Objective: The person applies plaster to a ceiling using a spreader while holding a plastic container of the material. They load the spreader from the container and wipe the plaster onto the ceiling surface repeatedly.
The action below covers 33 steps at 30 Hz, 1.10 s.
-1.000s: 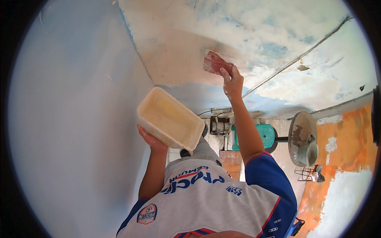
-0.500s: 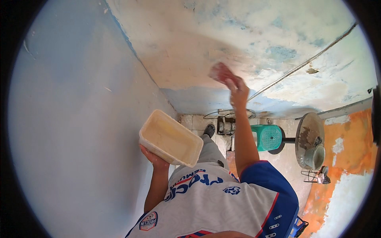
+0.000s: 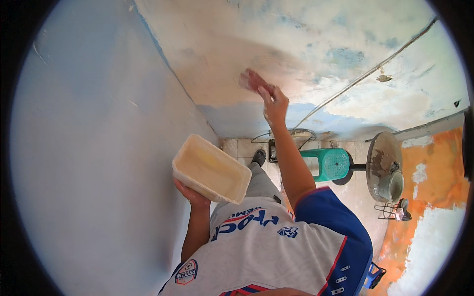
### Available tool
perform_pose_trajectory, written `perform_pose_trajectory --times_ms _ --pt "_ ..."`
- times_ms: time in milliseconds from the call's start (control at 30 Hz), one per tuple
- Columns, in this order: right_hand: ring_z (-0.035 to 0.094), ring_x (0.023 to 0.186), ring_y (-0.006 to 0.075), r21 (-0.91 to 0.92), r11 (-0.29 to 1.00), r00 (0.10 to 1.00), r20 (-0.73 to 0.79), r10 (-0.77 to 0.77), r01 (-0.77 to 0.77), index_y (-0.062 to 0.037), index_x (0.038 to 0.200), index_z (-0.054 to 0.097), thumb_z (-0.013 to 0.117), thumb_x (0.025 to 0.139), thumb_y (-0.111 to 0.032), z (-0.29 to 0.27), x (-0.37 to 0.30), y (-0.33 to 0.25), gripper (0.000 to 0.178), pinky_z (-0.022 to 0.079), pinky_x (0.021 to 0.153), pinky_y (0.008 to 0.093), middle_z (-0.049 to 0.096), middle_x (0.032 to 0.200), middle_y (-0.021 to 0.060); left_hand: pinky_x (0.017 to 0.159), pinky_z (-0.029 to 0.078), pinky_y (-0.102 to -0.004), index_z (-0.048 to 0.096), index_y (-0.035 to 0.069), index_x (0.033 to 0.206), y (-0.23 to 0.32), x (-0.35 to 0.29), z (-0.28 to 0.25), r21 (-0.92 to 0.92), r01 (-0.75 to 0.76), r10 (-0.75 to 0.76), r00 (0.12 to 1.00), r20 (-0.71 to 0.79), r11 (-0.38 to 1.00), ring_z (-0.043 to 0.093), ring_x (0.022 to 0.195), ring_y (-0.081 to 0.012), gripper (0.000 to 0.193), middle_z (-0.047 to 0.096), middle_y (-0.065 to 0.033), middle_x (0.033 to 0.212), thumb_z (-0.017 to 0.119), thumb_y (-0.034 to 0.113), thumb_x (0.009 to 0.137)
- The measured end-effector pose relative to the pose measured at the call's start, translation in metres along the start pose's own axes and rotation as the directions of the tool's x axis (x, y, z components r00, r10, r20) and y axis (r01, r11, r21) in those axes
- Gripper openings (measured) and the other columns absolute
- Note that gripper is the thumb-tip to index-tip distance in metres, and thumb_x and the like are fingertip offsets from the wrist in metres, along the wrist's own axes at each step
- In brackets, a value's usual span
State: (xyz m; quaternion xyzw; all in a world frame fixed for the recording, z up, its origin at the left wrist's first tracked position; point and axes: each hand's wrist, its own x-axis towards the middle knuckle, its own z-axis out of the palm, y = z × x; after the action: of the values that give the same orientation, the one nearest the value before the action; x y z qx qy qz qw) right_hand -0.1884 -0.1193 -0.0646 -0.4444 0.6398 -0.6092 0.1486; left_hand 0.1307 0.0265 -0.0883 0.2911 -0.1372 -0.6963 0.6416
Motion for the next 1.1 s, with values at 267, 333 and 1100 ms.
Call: perform_pose_trajectory --times_ms 267,333,1100 --pt "0.064 0.089 0.0127 0.27 0.961 0.929 -0.334 0.161 -0.069 0.0004 0.111 0.071 0.069 0.097 -0.014 -0.067 0.013 0.006 0.02 0.052 0.079 0.0275 0.071 0.098 0.0048 0.112 0.044 -0.0464 0.042 0.015 0.152 0.012 -0.005 -0.001 -0.032 -0.089 0.09 0.995 0.029 0.996 0.049 0.137 -0.0287 0.075 0.047 -0.0076 0.151 0.031 0.069 0.102" --pt "0.065 0.093 0.0149 0.186 0.982 0.985 -0.17 0.041 -0.008 0.0008 0.112 0.073 0.073 0.095 -0.019 -0.035 -0.002 -0.006 0.026 0.052 0.085 0.0295 0.073 0.102 0.0075 0.112 0.044 -0.0468 0.042 0.015 0.152 0.012 0.001 0.0 -0.081 -0.06 0.064 0.996 0.054 0.995 0.048 0.138 -0.0287 0.075 0.047 -0.0076 0.152 0.031 0.07 0.102" --pt "0.068 0.084 0.0193 0.186 0.98 0.879 -0.476 0.022 0.076 0.0021 0.106 0.072 0.07 0.096 -0.02 -0.037 0.011 -0.019 0.025 0.054 0.08 0.0365 0.074 0.093 0.0105 0.112 0.045 -0.0464 0.042 0.015 0.152 0.022 -0.02 0.005 -0.025 -0.089 0.091 0.991 0.102 0.996 0.05 0.137 -0.028 0.076 0.048 -0.0065 0.152 0.03 0.071 0.102"
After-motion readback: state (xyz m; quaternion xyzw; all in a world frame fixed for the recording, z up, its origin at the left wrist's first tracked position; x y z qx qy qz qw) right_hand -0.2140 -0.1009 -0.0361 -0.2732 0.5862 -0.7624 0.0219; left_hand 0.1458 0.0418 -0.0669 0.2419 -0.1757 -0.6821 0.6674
